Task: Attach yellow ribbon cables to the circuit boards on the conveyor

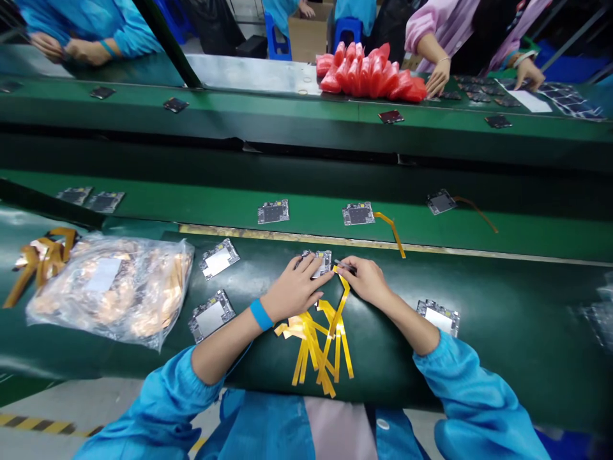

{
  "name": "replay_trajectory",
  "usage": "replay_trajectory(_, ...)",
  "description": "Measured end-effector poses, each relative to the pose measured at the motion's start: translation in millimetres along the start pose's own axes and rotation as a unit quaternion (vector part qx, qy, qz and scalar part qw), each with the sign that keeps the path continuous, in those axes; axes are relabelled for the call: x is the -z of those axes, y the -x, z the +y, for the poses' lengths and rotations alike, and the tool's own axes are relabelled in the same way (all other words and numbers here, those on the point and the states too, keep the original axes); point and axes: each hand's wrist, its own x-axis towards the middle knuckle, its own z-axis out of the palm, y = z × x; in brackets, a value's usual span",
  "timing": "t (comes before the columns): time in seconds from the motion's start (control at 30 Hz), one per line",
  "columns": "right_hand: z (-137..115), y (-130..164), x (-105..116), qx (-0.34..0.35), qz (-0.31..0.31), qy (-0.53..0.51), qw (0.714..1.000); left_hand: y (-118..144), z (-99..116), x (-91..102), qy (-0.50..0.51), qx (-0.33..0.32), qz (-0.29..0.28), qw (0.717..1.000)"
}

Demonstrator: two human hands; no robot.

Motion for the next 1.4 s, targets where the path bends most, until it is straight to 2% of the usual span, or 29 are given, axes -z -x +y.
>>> replay_trajectory(0.17, -4, -1, 2, -0.009, 0.008, 0.022, 1.000, -4, 4, 0.3, -0.014, 0.006, -0.028, 0.999)
replay_trajectory(0.47, -10, 0, 2, -0.021, -0.002, 0.079, 0.997, 8, 2, -16.4, 0.038, 0.009, -0.027, 0.999)
replay_trajectory(0.87, -12, 1, 3, -0.034, -0.005, 0.074, 0.997, 10, 0, -23.3, 0.078, 0.003, -0.015, 0.997)
replay_trajectory(1.4, -16, -3, 5, -0.044, -0.023, 0.073, 0.996, 9, 2, -19.9, 0.065, 0.004, -0.022, 0.998)
